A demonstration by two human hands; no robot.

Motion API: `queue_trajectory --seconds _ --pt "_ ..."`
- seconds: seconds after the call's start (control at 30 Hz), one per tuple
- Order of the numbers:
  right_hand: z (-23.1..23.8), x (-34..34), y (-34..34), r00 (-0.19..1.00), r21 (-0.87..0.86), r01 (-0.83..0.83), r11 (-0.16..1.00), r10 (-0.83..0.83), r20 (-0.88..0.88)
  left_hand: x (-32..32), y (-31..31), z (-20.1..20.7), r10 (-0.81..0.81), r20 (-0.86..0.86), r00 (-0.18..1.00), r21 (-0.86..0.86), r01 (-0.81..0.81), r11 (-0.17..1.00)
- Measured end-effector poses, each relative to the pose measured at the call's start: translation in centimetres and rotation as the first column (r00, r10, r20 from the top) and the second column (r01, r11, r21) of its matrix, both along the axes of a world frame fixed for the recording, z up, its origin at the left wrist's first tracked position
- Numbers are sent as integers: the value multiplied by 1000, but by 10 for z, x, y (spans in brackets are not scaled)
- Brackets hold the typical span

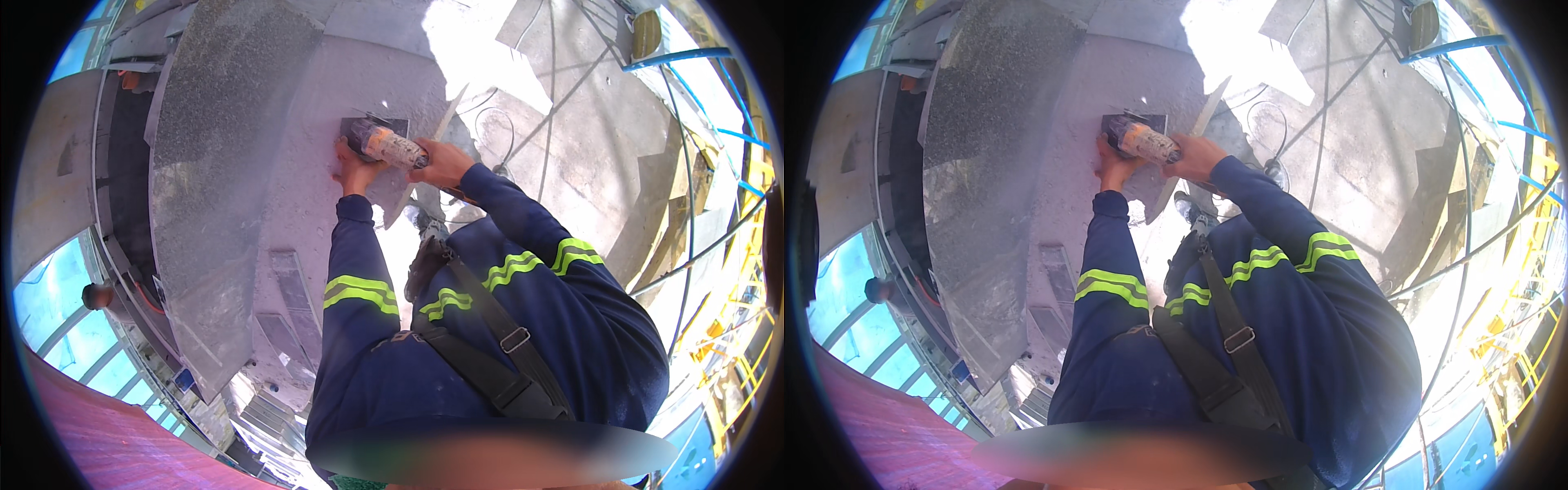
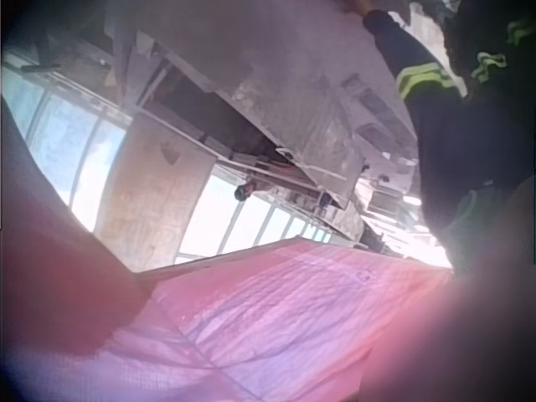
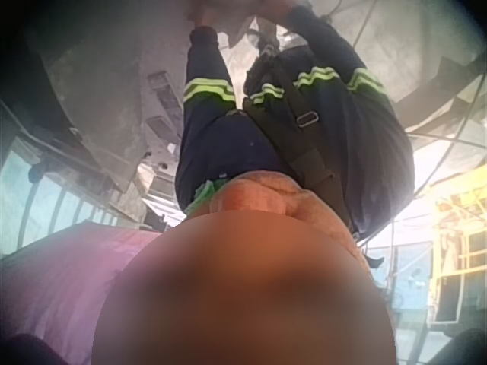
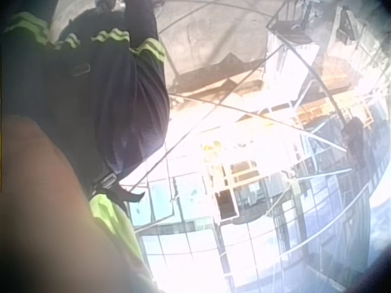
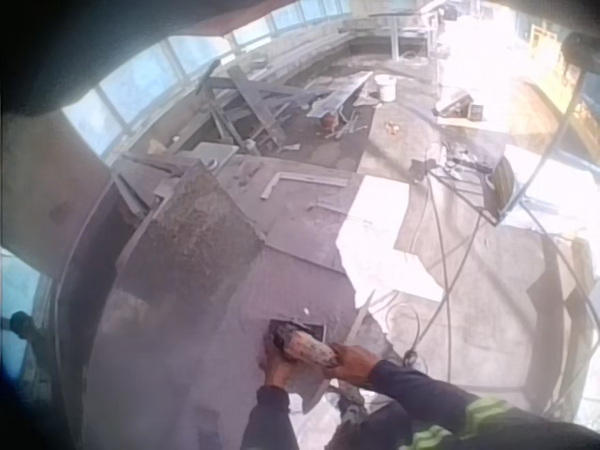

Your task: The person positions a long metal trim piece along a curved concrete edge and secures it with a coworker. They then use an angle grinder to cut a small metal piece on a workbench.

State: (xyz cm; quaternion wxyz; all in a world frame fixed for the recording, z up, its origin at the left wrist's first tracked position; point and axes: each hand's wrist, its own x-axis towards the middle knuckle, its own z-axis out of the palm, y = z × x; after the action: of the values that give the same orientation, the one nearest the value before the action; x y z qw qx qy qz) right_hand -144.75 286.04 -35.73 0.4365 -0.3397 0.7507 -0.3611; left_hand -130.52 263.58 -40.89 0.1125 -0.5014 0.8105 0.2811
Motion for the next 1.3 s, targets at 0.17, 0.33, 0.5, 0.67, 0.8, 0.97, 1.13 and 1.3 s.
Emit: queue_trajectory --seconds 0.17,0.33,0.5,0.67,0.8,0.97,1.13,1.3 --pt "-1 3 0 999 -32 30 999 -31 -12 0 -1 -3 6 13 1000 -14 -6 1000" --pt "2 2 2 1000 -6 18 1000 -19 -2 1 -2 -4 -6 -9 1000 18 6 1000" --pt "6 3 -3 1000 0 31 1000 -31 3 1 -3 -3 -5 3 1000 16 5 1000" --pt "3 2 -6 1000 9 10 1000 -10 -25 0 -4 -5 3 -30 1000 52 -2 999" --pt "0 2 -11 1000 -21 15 1000 -15 -18 -1 -5 -7 6 -44 999 53 -4 999" --pt "1 1 -12 999 -13 11 1000 -12 -30 0 -3 -6 42 -21 999 57 -41 998" --pt "5 1 -3 1000 6 12 1000 -12 7 2 -3 -6 12 -38 999 34 -11 999" --pt "8 3 2 1000 6 15 1000 -15 4 3 -4 -8 -1 -28 1000 31 2 1000"
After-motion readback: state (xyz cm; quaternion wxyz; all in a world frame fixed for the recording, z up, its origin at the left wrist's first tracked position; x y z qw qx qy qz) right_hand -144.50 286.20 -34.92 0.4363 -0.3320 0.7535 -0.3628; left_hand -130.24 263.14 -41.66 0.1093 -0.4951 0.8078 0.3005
